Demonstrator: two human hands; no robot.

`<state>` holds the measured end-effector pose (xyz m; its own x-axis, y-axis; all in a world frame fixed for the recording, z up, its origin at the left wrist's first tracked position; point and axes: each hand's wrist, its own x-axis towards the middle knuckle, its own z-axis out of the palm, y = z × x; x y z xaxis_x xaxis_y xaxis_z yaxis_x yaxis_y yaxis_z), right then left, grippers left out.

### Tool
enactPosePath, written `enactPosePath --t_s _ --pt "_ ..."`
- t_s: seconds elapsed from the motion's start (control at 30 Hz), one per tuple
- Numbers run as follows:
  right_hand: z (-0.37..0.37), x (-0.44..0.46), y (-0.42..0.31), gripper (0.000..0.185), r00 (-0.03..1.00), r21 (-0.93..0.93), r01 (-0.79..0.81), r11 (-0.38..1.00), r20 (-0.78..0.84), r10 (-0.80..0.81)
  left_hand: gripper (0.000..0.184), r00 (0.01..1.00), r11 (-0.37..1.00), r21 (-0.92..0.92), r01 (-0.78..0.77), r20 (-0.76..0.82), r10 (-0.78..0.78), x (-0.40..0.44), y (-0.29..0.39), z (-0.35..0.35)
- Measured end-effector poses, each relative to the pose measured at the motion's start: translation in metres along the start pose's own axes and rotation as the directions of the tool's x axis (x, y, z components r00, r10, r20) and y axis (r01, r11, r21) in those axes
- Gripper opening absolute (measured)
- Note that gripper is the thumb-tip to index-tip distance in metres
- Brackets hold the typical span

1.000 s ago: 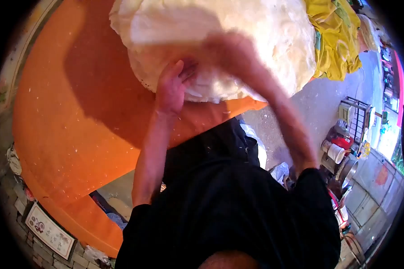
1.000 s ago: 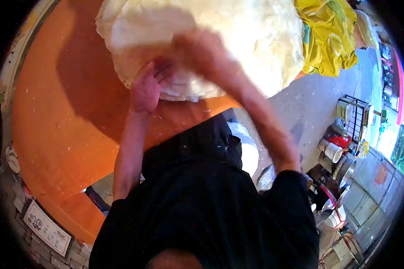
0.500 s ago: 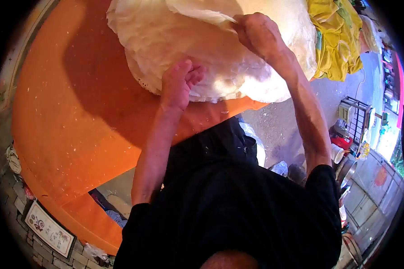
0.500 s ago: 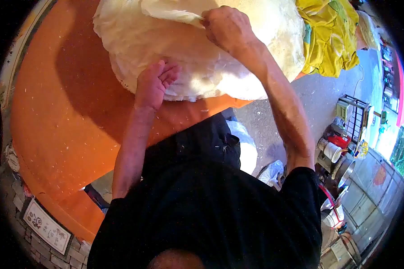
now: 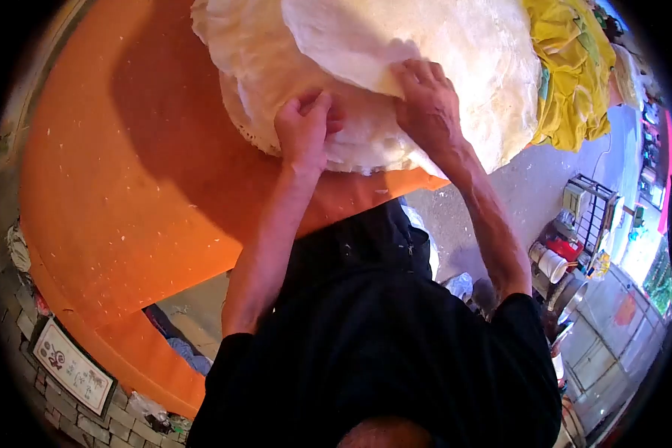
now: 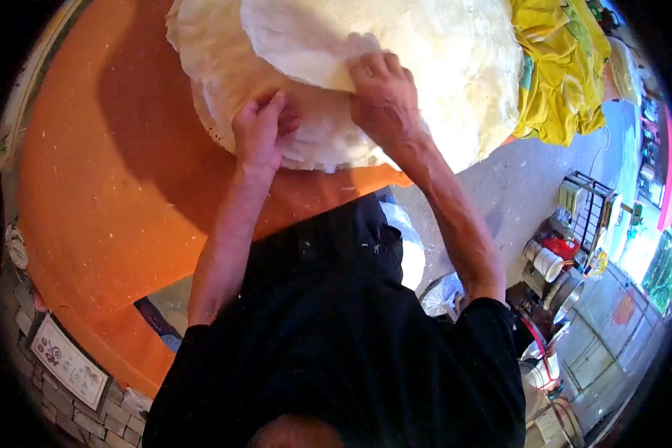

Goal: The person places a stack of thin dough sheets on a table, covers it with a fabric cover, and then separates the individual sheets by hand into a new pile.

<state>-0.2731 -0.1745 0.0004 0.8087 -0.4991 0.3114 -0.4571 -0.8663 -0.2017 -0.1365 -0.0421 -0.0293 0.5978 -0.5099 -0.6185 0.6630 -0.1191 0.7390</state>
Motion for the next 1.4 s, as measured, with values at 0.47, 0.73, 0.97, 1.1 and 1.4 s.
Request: enactPosePath --t_s 0.47,0.73,0.97,1.1,1.4 --pt "0.002 0.002 -0.017 0.032 0.999 0.150 0.025 0.988 0.032 -0.030 0.009 0.960 0.984 -0.042 0.175 0.231 -0.161 0.017 0.021 0.010" --pt "0.022 0.005 -0.006 0.037 0.995 0.091 0.087 0.992 -0.052 -0.082 0.021 0.916 0.979 -0.148 0.139 0.396 -0.070 0.028 0.025 0.011" --pt "-0.132 0.120 -0.009 0.015 0.912 0.258 -0.122 0.958 -0.351 0.211 0.022 0.911 0.988 0.032 0.154 0.382 -0.154 0.003 0.009 -0.009" --pt "-0.178 0.101 0.011 0.014 0.970 -0.164 -0.243 0.956 -0.077 0.233 0.023 0.894 0.979 0.069 0.192 0.399 -0.203 -0.012 -0.002 -0.003" --pt "-0.041 0.035 0.053 0.012 0.983 -0.069 -0.065 0.996 0.166 0.076 0.019 0.908 0.989 -0.049 0.141 0.404 -0.109 0.012 -0.023 0.022"
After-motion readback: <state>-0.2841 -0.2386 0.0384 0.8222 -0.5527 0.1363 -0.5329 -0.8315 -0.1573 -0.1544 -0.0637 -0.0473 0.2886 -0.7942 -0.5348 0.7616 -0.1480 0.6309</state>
